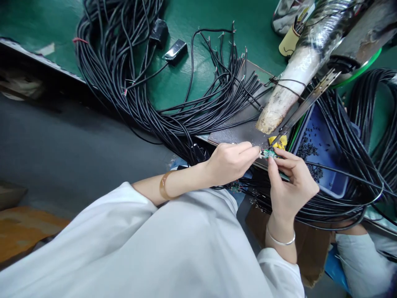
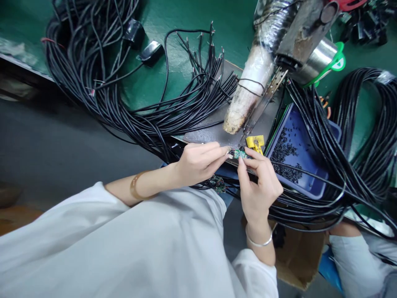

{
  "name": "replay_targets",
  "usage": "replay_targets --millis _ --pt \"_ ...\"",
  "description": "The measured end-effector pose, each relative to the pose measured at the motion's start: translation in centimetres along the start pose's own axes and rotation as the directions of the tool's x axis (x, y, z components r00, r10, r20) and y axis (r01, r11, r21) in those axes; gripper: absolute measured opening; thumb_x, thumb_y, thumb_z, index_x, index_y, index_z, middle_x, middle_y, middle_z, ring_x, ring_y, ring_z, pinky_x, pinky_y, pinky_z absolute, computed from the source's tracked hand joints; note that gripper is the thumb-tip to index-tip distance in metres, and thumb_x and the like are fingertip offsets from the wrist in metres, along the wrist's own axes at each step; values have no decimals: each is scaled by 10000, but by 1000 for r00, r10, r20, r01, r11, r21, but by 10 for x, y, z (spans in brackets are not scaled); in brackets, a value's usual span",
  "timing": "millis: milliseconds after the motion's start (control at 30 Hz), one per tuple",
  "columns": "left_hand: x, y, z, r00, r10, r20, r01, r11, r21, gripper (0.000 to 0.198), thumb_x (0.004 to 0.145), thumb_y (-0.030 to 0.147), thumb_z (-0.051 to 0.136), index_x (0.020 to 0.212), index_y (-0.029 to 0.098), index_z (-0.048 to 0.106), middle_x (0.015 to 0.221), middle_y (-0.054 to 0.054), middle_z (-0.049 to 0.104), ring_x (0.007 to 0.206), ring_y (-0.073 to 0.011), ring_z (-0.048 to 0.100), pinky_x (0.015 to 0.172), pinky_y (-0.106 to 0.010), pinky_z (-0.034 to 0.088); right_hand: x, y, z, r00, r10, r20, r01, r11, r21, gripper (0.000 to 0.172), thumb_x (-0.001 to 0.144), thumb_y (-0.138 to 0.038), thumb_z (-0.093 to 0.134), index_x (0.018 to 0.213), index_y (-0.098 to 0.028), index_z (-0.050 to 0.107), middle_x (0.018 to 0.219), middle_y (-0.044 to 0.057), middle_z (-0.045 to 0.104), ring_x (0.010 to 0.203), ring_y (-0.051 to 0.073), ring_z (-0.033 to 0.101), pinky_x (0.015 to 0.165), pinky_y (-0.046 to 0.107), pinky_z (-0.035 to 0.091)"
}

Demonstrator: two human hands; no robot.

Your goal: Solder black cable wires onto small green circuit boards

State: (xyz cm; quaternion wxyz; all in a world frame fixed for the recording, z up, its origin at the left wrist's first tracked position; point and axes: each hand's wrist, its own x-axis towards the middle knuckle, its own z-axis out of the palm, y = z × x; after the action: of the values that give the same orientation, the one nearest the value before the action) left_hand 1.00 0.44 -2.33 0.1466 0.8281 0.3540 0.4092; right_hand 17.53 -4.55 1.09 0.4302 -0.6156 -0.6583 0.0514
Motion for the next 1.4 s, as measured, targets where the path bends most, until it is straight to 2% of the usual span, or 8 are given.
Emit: replay_targets --millis 100,200,333,433,667,1000,1233,1400 --pt "7 5 -1 994 -110 -15 107 985 -134 215 982 226 503 846 146 650 711 -22 652 605 -109 554 587 -245 382 1 -1 2 997 -75 -30 73 996 -51 84 860 -133 728 882 -195 676 1000 33 763 926 168 741 786 315 623" --pt "14 8 -2 968 -250 -19 235 931 -281 110 890 196 584 802 146 628 680 2 620 609 -99 520 600 -237 377 2 -2 2 998 -60 -27 59 997 -39 98 843 -138 743 880 -195 672 1013 37 756 925 176 738 772 324 628" --pt "20 8 -1 866 -467 178 489 716 -498 99 827 210 642 755 150 611 610 45 515 526 -64 372 520 -229 283 3 -1 1 1000 -15 -18 15 999 -36 94 839 -159 745 858 -195 661 1024 47 751 934 188 736 762 336 634" --pt "23 7 0 805 -517 291 574 556 -601 144 819 234 656 732 148 581 605 51 465 517 -53 331 494 -225 245 4 0 0 1000 -11 -16 10 999 -32 87 838 -153 743 858 -195 670 1019 46 752 937 192 733 772 348 634" --pt "33 9 -1 784 -533 319 577 433 -693 178 769 200 660 662 154 525 589 63 379 537 -49 315 493 -204 258 9 -4 1 999 -27 -24 25 998 -56 71 838 -159 754 860 -195 697 1019 41 744 938 183 719 848 374 630" --pt "37 13 -8 781 -538 316 576 428 -696 204 761 191 658 648 160 491 584 68 361 533 -46 300 483 -216 233 16 -14 -3 999 -40 -14 39 994 -97 79 832 -158 761 854 -198 696 1007 47 730 940 198 717 817 367 621" --pt "38 10 -9 726 -543 422 641 312 -701 152 724 205 683 690 148 546 576 61 437 530 -49 382 503 -197 318 10 -19 -9 997 -75 29 77 990 -117 130 841 -116 722 848 -208 630 999 45 747 1020 217 733 844 353 607" --pt "36 9 -9 704 -541 460 673 303 -675 87 723 183 669 720 131 599 584 54 473 531 -48 404 510 -194 328 6 -16 -9 994 -95 59 102 988 -120 124 856 -113 703 860 -207 622 1038 56 748 1030 206 729 853 336 609"
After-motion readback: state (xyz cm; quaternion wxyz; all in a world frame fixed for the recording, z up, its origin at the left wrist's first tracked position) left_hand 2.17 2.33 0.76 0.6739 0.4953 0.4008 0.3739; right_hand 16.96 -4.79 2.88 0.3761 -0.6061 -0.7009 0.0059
